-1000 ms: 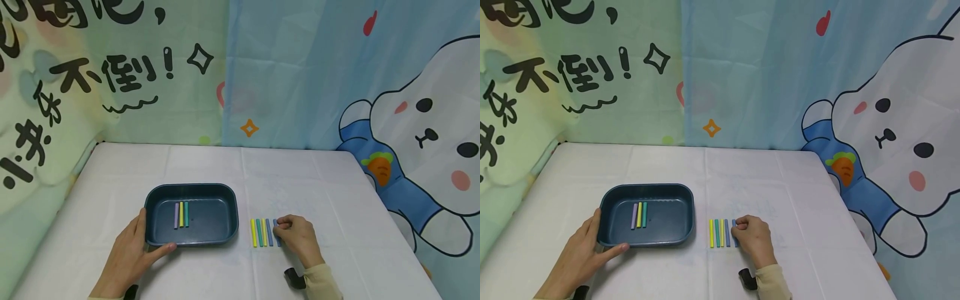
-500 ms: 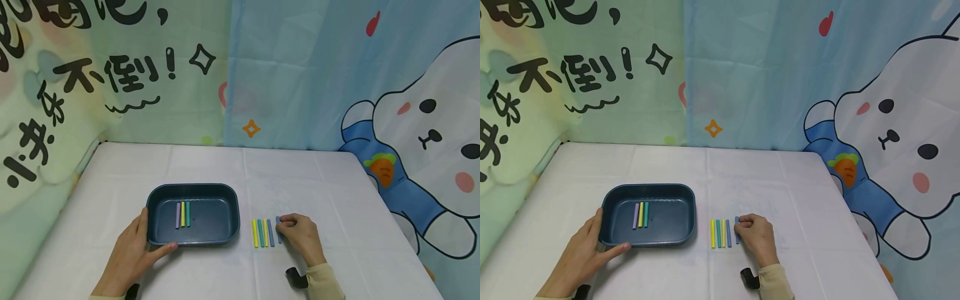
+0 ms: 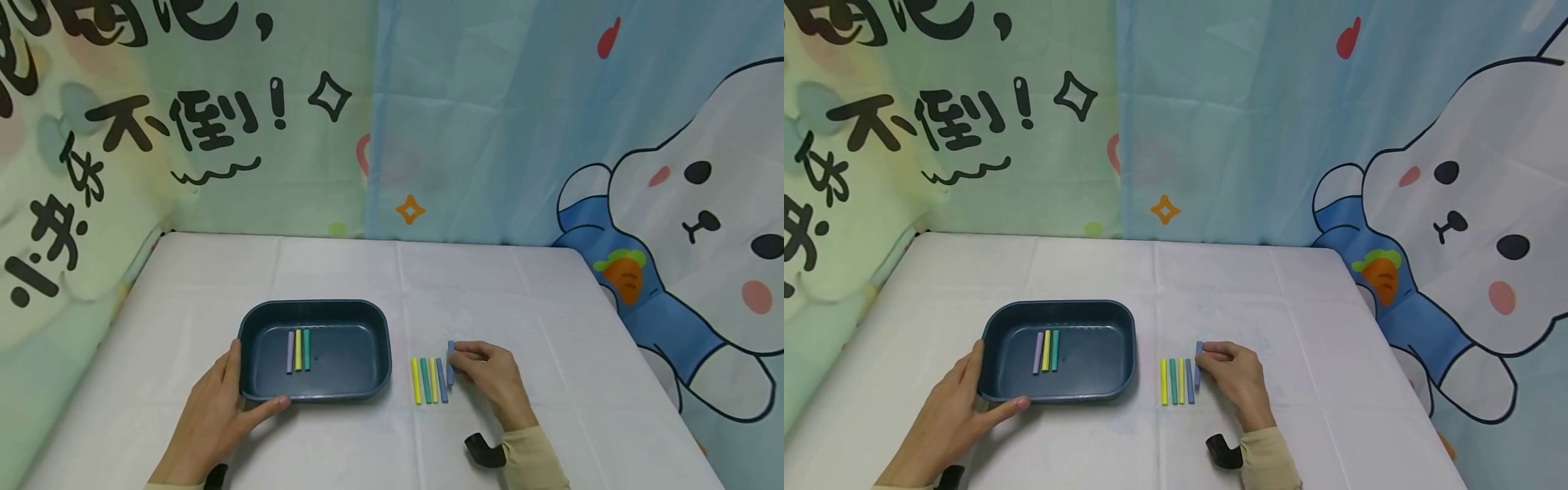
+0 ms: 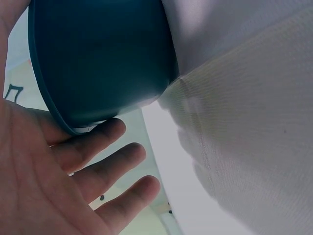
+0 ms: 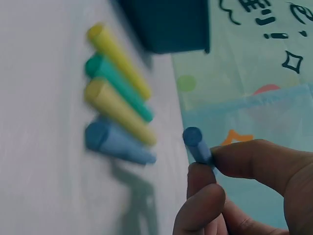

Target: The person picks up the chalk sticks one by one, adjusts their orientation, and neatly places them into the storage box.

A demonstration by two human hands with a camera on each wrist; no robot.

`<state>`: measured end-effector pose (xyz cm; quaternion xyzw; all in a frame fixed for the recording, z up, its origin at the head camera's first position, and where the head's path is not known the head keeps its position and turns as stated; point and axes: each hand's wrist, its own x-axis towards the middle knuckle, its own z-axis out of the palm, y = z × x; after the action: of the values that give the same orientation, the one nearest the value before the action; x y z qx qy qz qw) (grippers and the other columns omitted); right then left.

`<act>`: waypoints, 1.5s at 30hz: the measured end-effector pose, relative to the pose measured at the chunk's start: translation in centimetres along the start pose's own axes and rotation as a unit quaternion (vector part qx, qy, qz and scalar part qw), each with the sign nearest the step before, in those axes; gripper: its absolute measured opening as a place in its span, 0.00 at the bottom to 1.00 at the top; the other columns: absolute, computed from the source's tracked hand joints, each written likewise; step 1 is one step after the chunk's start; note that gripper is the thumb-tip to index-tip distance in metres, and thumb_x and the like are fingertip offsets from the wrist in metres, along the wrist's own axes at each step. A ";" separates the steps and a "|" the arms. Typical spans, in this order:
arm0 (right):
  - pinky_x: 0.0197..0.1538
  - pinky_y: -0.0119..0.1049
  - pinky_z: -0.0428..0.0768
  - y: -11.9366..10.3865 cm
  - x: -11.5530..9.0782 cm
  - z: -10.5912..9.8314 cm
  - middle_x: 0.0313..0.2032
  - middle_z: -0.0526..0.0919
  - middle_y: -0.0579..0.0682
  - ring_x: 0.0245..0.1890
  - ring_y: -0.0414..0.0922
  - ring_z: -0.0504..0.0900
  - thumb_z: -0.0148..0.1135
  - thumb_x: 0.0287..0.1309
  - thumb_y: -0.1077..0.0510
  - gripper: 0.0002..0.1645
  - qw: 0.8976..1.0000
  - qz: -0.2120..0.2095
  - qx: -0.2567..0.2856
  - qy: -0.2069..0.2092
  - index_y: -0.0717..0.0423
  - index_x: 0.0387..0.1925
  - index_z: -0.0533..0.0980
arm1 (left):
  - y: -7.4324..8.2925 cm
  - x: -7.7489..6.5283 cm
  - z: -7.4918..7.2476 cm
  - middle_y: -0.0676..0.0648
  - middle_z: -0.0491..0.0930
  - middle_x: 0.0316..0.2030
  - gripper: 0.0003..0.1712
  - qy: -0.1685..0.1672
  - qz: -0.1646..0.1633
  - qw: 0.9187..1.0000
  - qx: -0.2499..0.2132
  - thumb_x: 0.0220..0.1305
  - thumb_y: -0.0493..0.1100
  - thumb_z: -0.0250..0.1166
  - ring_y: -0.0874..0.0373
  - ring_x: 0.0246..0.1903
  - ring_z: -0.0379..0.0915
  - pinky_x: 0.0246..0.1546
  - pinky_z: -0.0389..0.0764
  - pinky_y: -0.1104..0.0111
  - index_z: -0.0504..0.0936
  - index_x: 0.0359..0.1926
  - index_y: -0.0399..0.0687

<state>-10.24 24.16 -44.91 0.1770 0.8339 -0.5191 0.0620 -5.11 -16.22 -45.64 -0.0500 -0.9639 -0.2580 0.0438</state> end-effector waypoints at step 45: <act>0.41 0.39 0.84 -5.9 -1.3 5.2 0.41 0.87 0.55 0.38 0.47 0.87 0.73 0.59 0.57 0.19 0.988 -0.068 0.124 -0.066 0.60 0.50 0.84 | 0.0 -0.1 -0.1 0.23 0.63 0.67 0.74 -0.002 -0.007 1.000 -0.002 0.52 0.76 0.69 0.30 0.64 0.65 0.61 0.70 0.40 0.50 0.76 0.24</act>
<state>-11.60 16.87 -41.89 0.0913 0.7670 -0.6324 0.0586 -5.00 -16.28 -45.61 -0.0440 -0.9637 -0.2604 0.0400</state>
